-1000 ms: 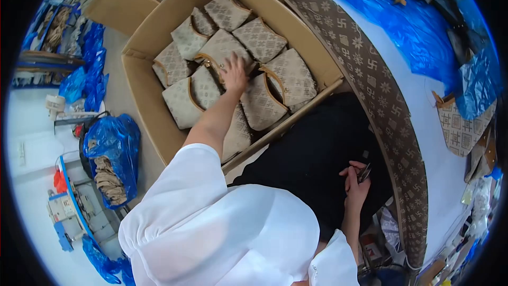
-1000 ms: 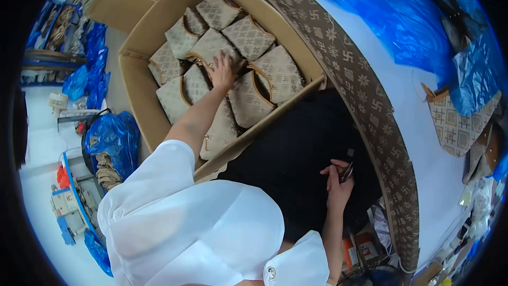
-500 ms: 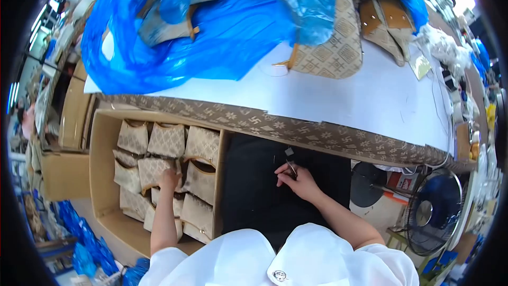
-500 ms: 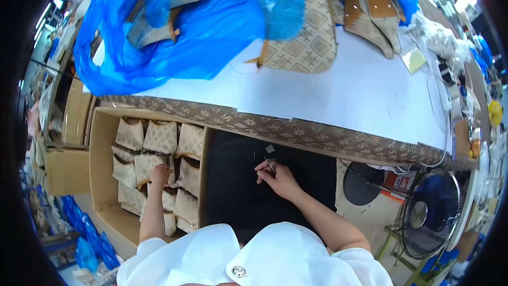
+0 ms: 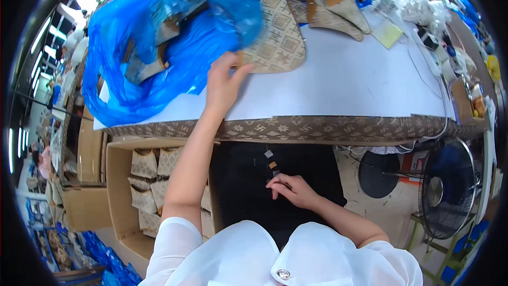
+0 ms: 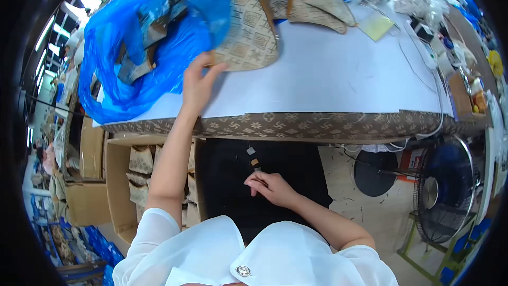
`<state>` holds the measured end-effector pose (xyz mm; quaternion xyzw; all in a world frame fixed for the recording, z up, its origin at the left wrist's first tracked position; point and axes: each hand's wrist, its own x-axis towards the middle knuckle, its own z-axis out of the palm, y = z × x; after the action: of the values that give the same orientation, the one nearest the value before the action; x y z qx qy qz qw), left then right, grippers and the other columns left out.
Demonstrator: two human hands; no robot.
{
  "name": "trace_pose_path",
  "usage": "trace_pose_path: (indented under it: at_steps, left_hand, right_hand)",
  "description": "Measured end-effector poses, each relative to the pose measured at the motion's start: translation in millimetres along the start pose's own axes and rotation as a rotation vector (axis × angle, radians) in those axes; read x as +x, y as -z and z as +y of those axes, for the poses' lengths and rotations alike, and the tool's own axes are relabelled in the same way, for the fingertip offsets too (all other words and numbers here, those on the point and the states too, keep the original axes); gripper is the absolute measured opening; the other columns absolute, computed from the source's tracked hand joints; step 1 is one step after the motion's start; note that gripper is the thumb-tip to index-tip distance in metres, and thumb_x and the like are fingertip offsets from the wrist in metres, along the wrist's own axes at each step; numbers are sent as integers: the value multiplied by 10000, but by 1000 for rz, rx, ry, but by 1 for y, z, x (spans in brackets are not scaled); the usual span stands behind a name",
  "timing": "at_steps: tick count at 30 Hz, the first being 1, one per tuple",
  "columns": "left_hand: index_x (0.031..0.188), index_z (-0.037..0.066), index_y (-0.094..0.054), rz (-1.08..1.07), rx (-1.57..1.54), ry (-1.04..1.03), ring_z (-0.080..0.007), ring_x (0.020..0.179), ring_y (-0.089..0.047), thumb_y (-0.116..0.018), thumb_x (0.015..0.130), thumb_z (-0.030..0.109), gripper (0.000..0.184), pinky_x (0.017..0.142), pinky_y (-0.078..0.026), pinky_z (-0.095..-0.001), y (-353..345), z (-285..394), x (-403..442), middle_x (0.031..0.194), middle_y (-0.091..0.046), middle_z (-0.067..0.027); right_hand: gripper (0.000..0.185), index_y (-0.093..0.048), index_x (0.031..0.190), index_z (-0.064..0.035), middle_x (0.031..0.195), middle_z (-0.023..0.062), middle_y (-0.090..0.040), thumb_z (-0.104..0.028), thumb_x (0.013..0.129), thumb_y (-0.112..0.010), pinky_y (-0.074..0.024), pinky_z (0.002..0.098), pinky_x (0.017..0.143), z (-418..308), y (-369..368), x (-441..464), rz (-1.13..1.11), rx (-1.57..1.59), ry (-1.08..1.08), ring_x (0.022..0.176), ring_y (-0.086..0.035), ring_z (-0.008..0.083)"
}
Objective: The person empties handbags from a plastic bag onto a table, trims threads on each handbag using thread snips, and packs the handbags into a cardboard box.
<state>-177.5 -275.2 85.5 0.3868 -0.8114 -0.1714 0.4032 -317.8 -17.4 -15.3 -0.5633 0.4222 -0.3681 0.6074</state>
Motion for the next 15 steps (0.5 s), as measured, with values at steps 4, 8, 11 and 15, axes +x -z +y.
trace_pose_path:
  at_steps: [4,8,11,15]
  left_hand:
    - [912,32,-550,328,-402,81,-87,733,-488,-651,919,174,174,775,-478,-376,53,45,-24,743,-495,1]
    - [1087,48,-560,452,-833,104,-164,881,-586,-542,982,263,240,892,-489,-368,119,56,-53,941,-606,-69]
    - [1194,47,-542,476,-1082,317,-210,1022,-606,-494,998,322,341,963,-470,-375,153,57,-77,1109,-627,-122]
    - [1273,39,-514,890,-857,447,-256,1193,-544,-443,1005,396,452,953,-471,-422,171,59,-108,1307,-546,-170]
  right_hand:
    - [234,-595,976,-32,704,24,-618,-214,1009,-451,-389,204,534,6,14,-35,301,207,1,558,-507,62]
    - [292,-584,942,-38,661,28,-585,-229,1031,-382,-301,172,457,3,17,-39,437,416,28,474,-394,26]
    - [369,-556,925,-23,644,69,-568,-286,1050,-329,-273,169,423,9,12,-32,442,389,89,412,-342,39]
    - [388,-552,916,-22,637,62,-553,-297,1052,-315,-263,171,419,8,9,-31,393,341,116,417,-333,36]
